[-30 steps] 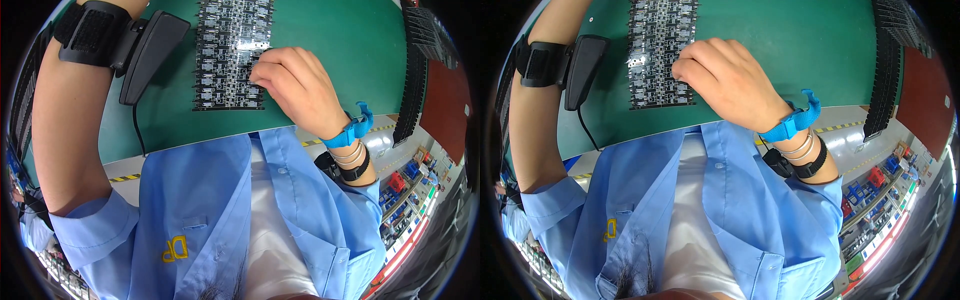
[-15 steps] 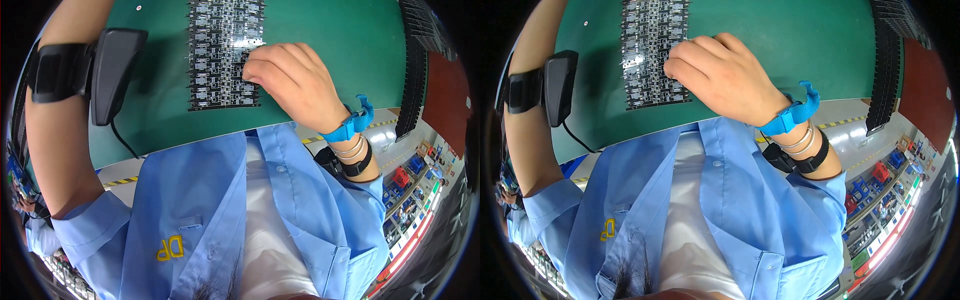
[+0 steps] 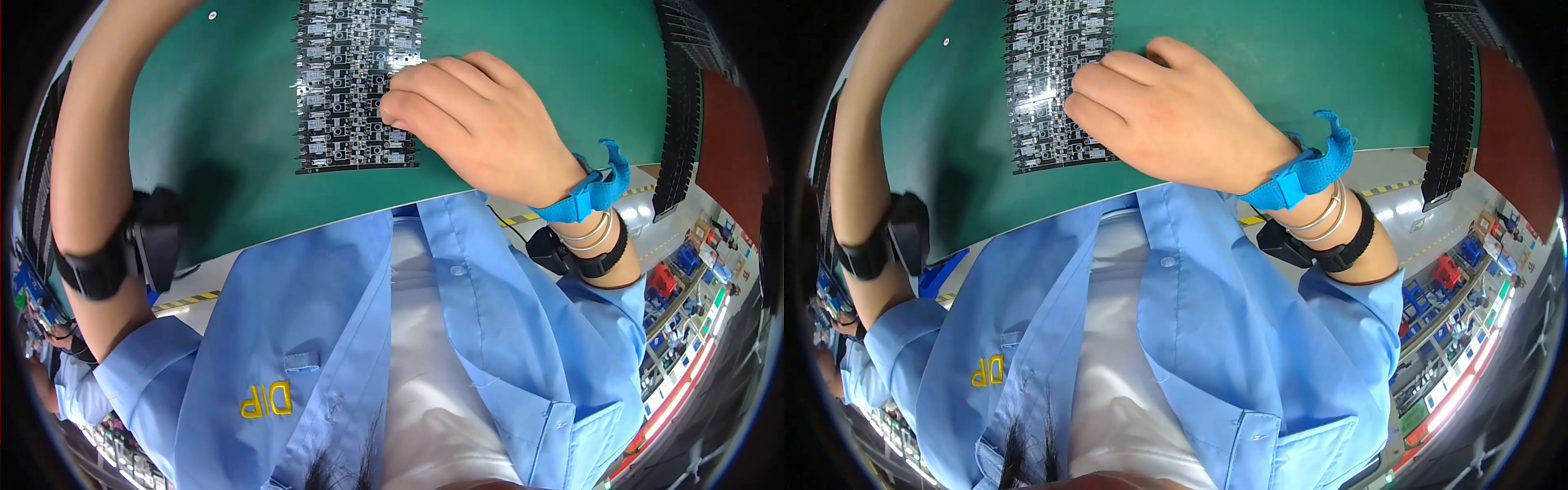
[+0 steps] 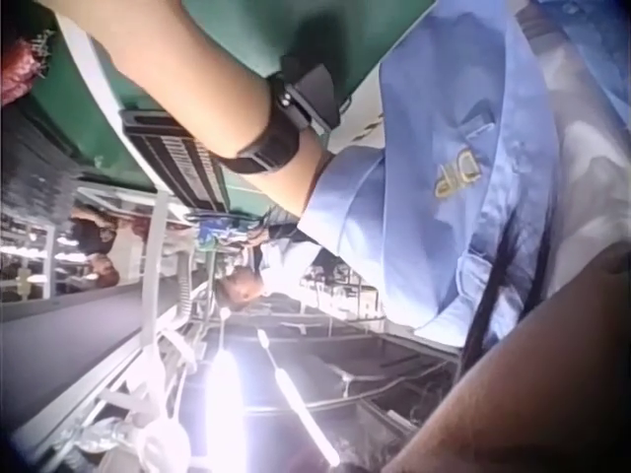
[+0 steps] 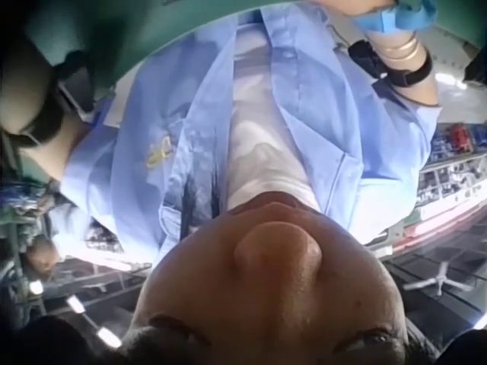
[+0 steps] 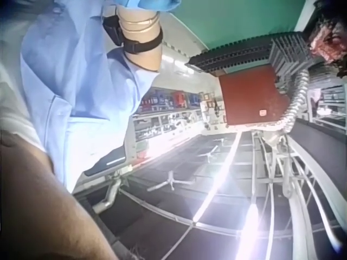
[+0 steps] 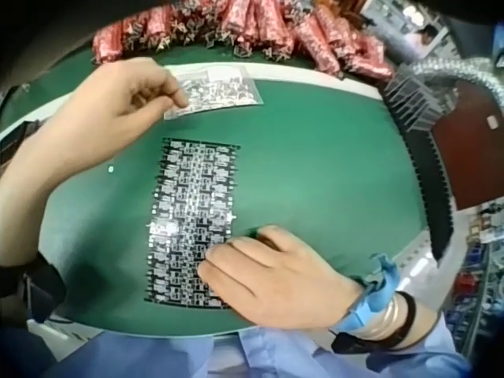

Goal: The person picks up small metal components from a plastic bag and inserts them one by one into a circuit board. After filling the board, they place it onto a black tray and set the tray into a storage rack.

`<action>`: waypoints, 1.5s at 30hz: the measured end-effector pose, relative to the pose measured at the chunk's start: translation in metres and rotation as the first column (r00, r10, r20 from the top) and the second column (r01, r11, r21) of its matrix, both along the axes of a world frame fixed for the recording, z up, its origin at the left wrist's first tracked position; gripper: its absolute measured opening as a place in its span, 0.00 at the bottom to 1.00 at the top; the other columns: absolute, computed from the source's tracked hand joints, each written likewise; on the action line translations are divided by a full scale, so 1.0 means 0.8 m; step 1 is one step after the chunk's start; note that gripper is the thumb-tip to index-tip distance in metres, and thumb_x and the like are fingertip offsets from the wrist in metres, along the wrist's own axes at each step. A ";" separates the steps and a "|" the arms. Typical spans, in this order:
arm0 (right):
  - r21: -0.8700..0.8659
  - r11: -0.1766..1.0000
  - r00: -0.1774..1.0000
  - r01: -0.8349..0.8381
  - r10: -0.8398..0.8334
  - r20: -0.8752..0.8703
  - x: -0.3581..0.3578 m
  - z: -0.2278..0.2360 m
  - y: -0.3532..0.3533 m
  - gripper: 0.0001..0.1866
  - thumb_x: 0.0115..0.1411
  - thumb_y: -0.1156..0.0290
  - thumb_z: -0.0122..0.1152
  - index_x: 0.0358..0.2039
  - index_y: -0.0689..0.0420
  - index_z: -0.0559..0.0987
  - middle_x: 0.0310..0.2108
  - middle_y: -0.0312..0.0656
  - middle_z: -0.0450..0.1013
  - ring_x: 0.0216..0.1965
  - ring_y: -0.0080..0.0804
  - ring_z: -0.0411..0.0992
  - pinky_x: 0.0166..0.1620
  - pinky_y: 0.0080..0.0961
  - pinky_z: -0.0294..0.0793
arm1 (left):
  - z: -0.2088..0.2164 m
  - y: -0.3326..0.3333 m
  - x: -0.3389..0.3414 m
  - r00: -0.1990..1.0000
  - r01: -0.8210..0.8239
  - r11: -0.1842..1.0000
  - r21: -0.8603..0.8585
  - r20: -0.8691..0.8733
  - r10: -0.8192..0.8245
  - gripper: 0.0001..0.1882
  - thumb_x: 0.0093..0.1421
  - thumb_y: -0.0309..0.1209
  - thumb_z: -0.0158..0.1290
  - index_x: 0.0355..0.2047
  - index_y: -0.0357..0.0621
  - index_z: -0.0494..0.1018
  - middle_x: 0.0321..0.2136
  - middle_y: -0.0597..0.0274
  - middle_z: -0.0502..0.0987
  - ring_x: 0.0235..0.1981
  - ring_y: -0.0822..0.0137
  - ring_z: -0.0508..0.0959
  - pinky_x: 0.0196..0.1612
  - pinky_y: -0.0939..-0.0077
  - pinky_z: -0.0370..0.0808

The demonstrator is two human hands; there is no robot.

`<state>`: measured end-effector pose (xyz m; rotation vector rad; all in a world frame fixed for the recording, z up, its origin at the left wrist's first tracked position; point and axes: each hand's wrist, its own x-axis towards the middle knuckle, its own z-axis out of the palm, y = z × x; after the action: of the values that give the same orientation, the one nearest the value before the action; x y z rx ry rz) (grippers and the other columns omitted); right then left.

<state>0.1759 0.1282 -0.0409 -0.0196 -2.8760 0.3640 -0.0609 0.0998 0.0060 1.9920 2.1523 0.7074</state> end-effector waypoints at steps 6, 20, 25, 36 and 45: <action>0.026 0.994 0.994 -0.106 0.105 0.030 -0.002 0.004 -0.002 0.11 0.51 0.72 0.55 0.37 0.55 0.75 0.39 0.37 0.72 0.39 0.31 0.71 0.41 0.26 0.67 | -0.009 -0.096 0.001 0.971 0.112 0.991 -0.075 0.220 -0.094 0.08 0.55 0.20 0.53 0.37 0.37 0.76 0.36 0.57 0.76 0.37 0.65 0.76 0.40 0.72 0.72; 0.320 0.923 0.973 -0.216 0.232 -0.013 0.018 0.004 0.026 0.18 0.47 0.71 0.56 0.41 0.51 0.79 0.40 0.35 0.72 0.39 0.29 0.71 0.42 0.28 0.69 | -0.050 -0.174 0.070 0.733 -0.131 0.991 -0.032 0.670 0.118 0.07 0.52 0.15 0.57 0.33 0.34 0.79 0.31 0.58 0.80 0.33 0.70 0.79 0.37 0.80 0.75; 0.239 0.960 0.984 -0.145 0.164 -0.064 0.047 -0.013 0.021 0.18 0.48 0.70 0.58 0.42 0.46 0.81 0.40 0.33 0.73 0.39 0.29 0.71 0.41 0.27 0.69 | -0.070 -0.186 0.097 0.705 -0.141 0.990 -0.017 0.700 0.112 0.06 0.52 0.16 0.57 0.31 0.34 0.79 0.31 0.57 0.81 0.33 0.68 0.80 0.38 0.78 0.75; 0.156 0.951 0.952 0.267 -0.235 -0.194 -0.101 0.061 0.135 0.07 0.52 0.69 0.58 0.31 0.55 0.80 0.27 0.43 0.74 0.30 0.43 0.74 0.34 0.36 0.73 | -0.077 -0.191 0.106 0.824 -0.117 0.988 0.098 0.565 0.042 0.05 0.50 0.16 0.59 0.29 0.35 0.77 0.31 0.54 0.81 0.34 0.63 0.81 0.40 0.75 0.76; 0.364 0.890 0.962 0.274 -0.254 -0.103 -0.167 -0.008 0.171 0.05 0.44 0.66 0.59 0.20 0.51 0.81 0.22 0.40 0.75 0.27 0.37 0.76 0.28 0.39 0.69 | -0.083 -0.198 0.106 0.923 0.112 0.977 0.180 0.345 -0.170 0.06 0.50 0.16 0.56 0.29 0.36 0.75 0.35 0.50 0.80 0.37 0.57 0.81 0.41 0.70 0.76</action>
<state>0.0420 0.2648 -0.0473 -0.3252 -2.7882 -0.2372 0.0238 -0.0586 -0.0603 1.8835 1.7718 1.1461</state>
